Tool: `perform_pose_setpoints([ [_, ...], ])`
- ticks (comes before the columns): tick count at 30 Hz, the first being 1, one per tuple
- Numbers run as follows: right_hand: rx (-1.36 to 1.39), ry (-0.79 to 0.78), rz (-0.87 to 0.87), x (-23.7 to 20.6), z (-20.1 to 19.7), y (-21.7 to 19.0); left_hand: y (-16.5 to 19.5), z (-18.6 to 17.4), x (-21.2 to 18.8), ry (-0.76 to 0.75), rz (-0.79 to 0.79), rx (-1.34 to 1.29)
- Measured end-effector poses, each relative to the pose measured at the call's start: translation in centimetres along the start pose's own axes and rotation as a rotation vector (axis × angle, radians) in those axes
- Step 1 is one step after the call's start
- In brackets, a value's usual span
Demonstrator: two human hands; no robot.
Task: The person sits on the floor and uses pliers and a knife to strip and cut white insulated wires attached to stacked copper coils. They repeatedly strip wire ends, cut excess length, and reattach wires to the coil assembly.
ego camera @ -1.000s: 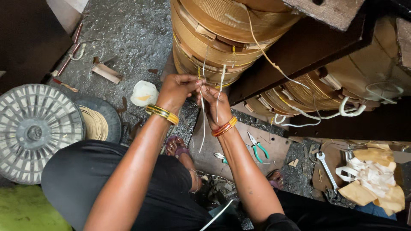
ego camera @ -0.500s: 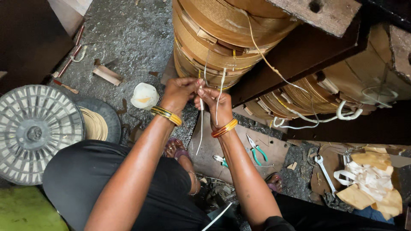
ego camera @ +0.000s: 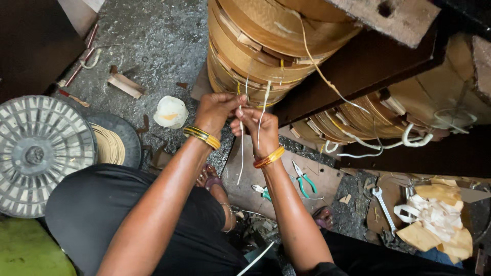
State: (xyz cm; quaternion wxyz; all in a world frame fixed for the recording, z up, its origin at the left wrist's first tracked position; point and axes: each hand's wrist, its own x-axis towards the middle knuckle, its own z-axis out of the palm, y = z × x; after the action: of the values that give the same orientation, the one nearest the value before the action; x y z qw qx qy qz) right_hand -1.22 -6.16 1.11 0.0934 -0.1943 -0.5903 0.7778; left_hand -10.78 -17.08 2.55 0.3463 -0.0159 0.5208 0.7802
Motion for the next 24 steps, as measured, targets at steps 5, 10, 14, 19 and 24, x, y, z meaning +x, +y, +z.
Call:
perform_pose_setpoints([
  [5,0.137,-0.077,0.006,0.5,-0.2,0.8,0.2,0.0,-0.8,-0.109,-0.020,-0.022],
  [10,0.320,-0.108,0.114,1.0,-1.0,1.7,0.6,-1.0,-0.5,-0.201,-0.049,-0.015],
  [14,0.183,-0.017,0.175,0.6,-1.4,1.6,-0.5,-1.2,0.3,-0.116,-0.023,-0.030],
  [19,0.145,-0.053,0.086,-0.6,-1.7,0.8,-1.3,-1.4,1.1,-0.002,0.072,0.127],
  [24,0.088,-0.044,0.038,-0.5,-0.8,0.6,-1.2,-0.3,0.6,0.028,-0.014,-0.076],
])
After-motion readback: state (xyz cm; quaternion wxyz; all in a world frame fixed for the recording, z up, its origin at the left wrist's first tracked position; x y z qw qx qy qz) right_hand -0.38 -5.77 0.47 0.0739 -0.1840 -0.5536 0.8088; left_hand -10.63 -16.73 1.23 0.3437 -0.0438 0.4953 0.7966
